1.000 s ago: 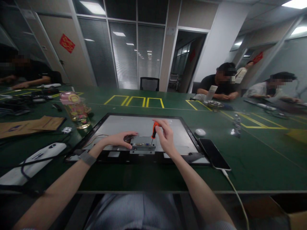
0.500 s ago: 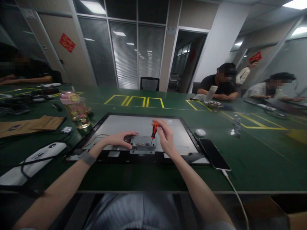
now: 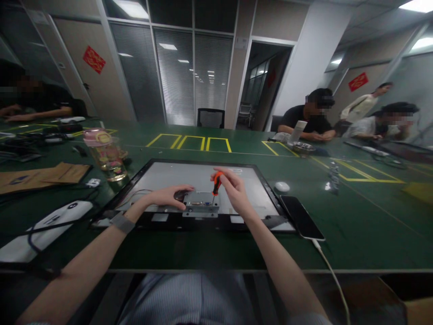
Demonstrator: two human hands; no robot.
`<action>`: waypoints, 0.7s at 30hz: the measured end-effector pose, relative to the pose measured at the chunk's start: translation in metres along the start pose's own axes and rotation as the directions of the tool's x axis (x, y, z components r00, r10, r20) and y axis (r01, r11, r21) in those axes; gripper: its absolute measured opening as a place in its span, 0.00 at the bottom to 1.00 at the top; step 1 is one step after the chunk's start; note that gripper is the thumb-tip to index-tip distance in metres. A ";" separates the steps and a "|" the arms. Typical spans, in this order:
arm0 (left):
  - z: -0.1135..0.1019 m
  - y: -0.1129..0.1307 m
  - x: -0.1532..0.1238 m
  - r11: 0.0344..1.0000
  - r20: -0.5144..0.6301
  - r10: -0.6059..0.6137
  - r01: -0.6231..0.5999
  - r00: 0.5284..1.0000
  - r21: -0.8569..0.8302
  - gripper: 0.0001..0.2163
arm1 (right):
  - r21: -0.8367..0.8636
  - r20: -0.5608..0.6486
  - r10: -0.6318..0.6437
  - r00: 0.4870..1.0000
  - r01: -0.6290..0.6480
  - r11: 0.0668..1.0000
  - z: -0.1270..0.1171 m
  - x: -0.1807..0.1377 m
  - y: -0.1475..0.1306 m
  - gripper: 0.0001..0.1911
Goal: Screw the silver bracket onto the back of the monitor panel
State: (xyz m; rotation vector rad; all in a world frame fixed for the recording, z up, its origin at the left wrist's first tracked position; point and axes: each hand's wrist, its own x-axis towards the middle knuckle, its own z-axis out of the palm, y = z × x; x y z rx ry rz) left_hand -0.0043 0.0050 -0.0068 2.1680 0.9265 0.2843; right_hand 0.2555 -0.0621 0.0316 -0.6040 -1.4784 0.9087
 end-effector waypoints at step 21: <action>-0.001 0.003 -0.002 1.000 0.015 0.005 -0.005 1.000 0.017 0.35 | -0.004 -0.083 -0.004 0.997 0.004 1.000 0.004 -0.001 0.004 0.08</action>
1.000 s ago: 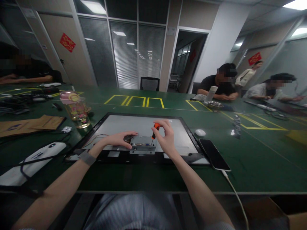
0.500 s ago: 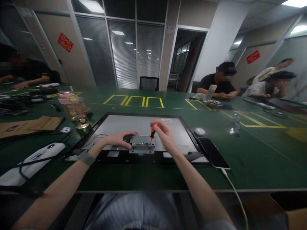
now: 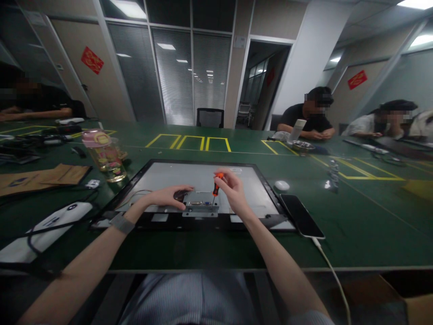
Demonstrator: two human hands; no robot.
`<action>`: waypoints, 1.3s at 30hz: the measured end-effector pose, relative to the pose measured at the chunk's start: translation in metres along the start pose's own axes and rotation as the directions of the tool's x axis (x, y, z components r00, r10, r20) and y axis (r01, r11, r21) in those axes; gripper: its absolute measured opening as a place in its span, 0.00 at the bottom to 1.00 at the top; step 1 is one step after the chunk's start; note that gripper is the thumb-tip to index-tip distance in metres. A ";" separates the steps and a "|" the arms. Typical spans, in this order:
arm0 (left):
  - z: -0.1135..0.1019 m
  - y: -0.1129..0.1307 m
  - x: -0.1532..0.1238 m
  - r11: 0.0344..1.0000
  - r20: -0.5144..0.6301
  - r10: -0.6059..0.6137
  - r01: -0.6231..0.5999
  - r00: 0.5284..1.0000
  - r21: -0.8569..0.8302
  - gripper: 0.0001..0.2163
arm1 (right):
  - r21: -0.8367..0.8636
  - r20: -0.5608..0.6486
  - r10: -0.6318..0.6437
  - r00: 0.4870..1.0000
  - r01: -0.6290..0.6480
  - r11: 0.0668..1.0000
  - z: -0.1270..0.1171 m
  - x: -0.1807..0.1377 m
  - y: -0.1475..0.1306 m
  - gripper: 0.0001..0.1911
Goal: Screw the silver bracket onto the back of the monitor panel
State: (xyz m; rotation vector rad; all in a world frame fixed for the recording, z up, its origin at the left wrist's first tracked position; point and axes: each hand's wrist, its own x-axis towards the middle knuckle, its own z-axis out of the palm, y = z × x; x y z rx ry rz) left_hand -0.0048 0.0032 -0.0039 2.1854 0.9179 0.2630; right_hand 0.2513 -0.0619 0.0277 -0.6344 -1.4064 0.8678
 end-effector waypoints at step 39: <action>0.001 -0.006 0.002 1.000 -0.008 0.015 -0.015 1.000 0.002 0.36 | -0.331 -0.054 -0.228 0.972 0.198 0.923 0.005 -0.007 -0.008 0.09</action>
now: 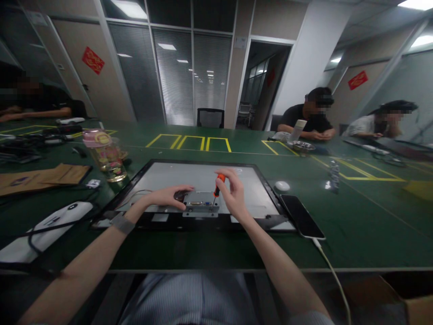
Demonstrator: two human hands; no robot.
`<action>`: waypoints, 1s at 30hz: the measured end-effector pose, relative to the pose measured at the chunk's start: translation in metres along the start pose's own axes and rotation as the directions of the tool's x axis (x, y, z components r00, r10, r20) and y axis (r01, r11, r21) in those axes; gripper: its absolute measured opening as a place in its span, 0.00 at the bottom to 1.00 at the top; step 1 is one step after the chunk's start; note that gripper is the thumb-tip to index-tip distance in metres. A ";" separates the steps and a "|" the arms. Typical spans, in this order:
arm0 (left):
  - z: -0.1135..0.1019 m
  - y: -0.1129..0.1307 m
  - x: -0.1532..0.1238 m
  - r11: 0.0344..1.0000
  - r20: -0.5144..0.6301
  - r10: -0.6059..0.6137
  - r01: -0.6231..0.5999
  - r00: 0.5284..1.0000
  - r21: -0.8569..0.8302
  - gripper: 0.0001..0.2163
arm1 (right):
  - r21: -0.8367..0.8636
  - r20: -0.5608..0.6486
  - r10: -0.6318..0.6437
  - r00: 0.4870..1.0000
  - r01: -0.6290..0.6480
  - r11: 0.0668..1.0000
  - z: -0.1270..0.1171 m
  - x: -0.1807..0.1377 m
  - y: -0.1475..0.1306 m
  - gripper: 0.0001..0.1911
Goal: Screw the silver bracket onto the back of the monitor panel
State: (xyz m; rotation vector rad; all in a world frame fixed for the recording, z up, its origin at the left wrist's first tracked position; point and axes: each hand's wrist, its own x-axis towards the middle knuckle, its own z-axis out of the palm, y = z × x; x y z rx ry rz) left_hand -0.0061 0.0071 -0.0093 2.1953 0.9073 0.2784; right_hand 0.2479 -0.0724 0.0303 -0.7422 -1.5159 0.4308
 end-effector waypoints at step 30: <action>0.001 0.000 0.001 1.000 -0.013 0.002 -0.003 1.000 -0.022 0.35 | 0.114 -0.026 0.045 0.999 -0.042 0.993 -0.001 -0.001 -0.001 0.17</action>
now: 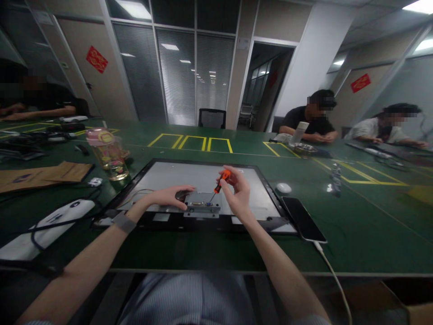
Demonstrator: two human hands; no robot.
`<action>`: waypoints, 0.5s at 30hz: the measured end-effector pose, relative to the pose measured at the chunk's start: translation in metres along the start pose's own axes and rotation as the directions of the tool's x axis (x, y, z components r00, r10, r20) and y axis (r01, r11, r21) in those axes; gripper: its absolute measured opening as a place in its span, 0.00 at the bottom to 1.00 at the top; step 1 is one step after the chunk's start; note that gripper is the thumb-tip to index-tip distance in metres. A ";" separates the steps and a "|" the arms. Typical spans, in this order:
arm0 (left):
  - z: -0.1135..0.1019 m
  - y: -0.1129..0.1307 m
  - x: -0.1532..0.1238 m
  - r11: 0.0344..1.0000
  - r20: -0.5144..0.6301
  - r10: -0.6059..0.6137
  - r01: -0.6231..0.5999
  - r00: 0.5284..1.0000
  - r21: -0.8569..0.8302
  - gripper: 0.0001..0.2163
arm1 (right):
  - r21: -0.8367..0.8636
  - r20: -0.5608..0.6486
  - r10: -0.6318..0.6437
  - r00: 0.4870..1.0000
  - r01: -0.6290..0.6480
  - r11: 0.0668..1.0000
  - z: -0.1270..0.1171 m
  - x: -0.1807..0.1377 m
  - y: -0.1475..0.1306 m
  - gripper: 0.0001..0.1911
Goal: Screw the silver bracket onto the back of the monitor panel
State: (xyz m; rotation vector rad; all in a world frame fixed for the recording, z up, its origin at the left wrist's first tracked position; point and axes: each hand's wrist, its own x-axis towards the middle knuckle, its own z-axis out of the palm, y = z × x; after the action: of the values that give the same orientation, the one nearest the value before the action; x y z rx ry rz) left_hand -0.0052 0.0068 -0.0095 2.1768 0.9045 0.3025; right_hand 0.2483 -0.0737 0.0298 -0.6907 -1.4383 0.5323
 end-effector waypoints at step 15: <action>0.000 0.001 0.000 1.000 0.009 -0.007 0.006 1.000 0.005 0.36 | 0.103 0.048 0.120 0.992 -0.125 0.987 0.016 -0.012 0.011 0.16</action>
State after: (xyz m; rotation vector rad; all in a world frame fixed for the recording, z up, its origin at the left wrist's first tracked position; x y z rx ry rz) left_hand -0.0045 0.0063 -0.0086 2.1780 0.9081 0.2870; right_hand 0.2320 -0.0728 0.0132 -0.6898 -1.4021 0.7177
